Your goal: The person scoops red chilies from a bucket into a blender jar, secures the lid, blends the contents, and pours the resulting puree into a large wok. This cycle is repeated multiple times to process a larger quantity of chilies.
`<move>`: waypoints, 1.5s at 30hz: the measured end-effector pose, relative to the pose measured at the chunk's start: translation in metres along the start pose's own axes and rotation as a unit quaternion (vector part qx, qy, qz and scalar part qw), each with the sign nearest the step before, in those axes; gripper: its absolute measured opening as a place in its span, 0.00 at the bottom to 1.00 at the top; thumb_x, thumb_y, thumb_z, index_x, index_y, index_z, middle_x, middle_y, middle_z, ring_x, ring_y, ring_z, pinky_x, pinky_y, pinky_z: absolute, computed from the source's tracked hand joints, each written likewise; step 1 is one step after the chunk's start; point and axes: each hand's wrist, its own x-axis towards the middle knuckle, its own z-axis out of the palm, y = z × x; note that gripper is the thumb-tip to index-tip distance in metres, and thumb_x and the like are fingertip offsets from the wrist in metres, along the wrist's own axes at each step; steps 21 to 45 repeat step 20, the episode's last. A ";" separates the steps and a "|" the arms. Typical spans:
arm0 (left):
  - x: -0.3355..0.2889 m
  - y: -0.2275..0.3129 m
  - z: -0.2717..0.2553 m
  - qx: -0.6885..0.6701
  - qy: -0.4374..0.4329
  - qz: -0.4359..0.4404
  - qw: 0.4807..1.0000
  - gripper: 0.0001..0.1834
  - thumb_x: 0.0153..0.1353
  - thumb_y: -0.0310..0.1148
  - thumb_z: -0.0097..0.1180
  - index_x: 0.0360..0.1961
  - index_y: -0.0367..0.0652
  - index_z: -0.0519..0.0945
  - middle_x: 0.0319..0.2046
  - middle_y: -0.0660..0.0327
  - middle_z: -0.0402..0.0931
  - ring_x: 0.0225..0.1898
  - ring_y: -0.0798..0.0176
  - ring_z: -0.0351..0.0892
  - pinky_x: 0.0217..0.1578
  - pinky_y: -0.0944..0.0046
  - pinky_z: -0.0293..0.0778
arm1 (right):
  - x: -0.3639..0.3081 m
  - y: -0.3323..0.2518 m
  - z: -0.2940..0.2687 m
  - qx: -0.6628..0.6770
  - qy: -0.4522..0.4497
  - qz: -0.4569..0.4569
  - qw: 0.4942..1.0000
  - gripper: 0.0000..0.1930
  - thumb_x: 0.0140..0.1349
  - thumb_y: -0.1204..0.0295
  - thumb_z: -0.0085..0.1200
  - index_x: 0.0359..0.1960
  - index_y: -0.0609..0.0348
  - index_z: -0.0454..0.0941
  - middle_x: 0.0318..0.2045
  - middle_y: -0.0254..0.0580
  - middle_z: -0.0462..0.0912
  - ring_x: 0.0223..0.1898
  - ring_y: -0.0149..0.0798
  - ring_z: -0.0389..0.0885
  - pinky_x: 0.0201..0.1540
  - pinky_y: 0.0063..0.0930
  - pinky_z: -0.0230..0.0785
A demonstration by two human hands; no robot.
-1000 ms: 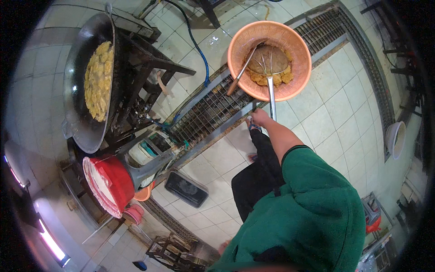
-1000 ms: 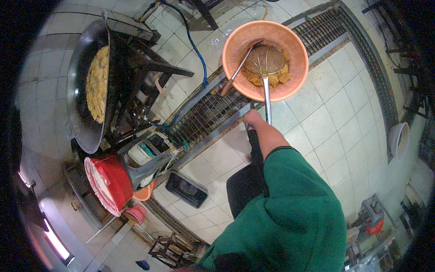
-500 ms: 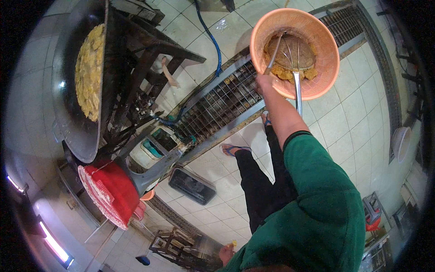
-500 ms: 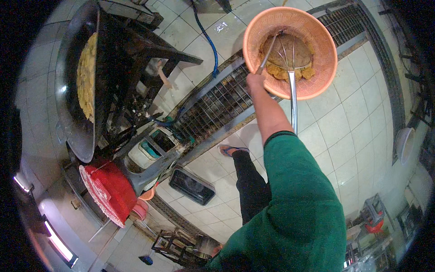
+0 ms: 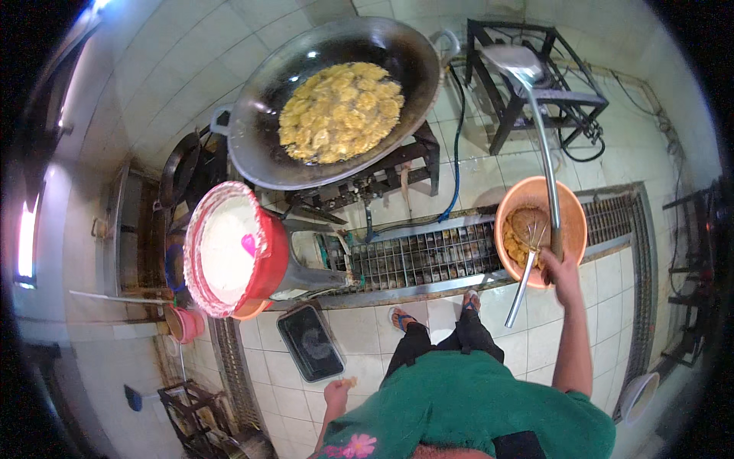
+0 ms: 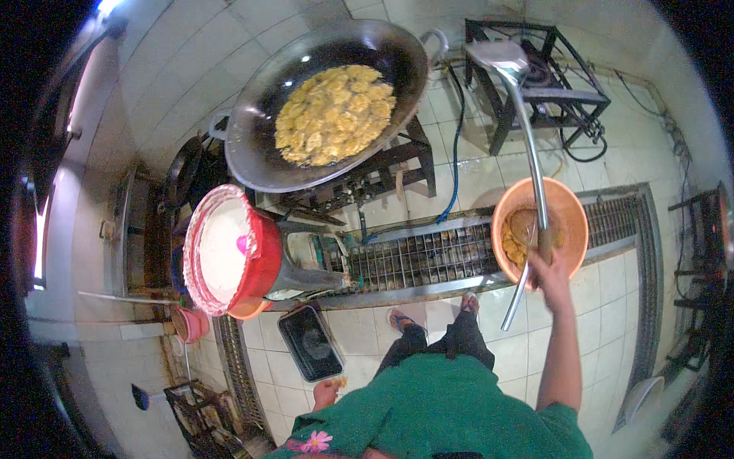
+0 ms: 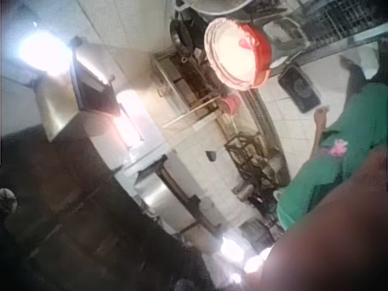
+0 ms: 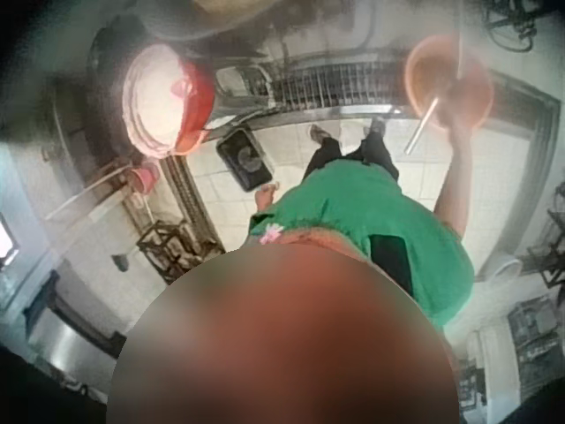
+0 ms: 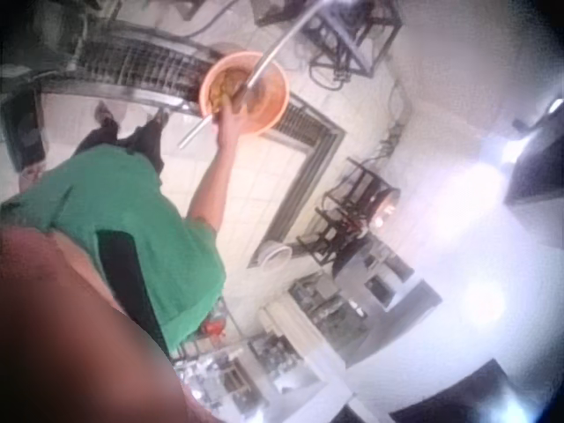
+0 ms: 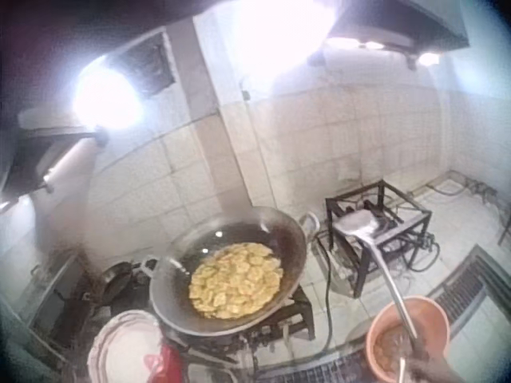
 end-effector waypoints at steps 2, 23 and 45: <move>0.023 0.007 0.001 -0.051 0.014 -0.011 0.999 0.12 0.54 0.31 0.72 0.36 0.37 0.84 0.31 0.62 0.84 0.32 0.69 0.79 0.36 0.64 0.75 | 0.003 -0.068 0.008 -0.078 -0.011 -0.149 0.986 0.20 0.62 0.63 0.62 0.52 0.63 0.79 0.29 0.33 0.80 0.27 0.28 0.76 0.30 0.24 0.70; 0.054 -0.108 0.039 -0.441 -0.017 -0.123 0.889 0.11 0.57 0.34 0.68 0.38 0.40 0.86 0.21 0.65 0.77 0.19 0.67 0.75 0.18 0.64 0.71 | 0.124 -0.309 0.198 -0.621 -0.163 -0.200 0.740 0.14 0.53 0.68 0.61 0.39 0.63 0.85 0.26 0.47 0.87 0.26 0.43 0.86 0.36 0.40 0.79; 0.054 -0.108 0.039 -0.441 -0.017 -0.123 0.889 0.11 0.57 0.34 0.68 0.38 0.40 0.86 0.21 0.65 0.77 0.19 0.67 0.75 0.18 0.64 0.71 | 0.124 -0.309 0.198 -0.621 -0.163 -0.200 0.740 0.14 0.53 0.68 0.61 0.39 0.63 0.85 0.26 0.47 0.87 0.26 0.43 0.86 0.36 0.40 0.79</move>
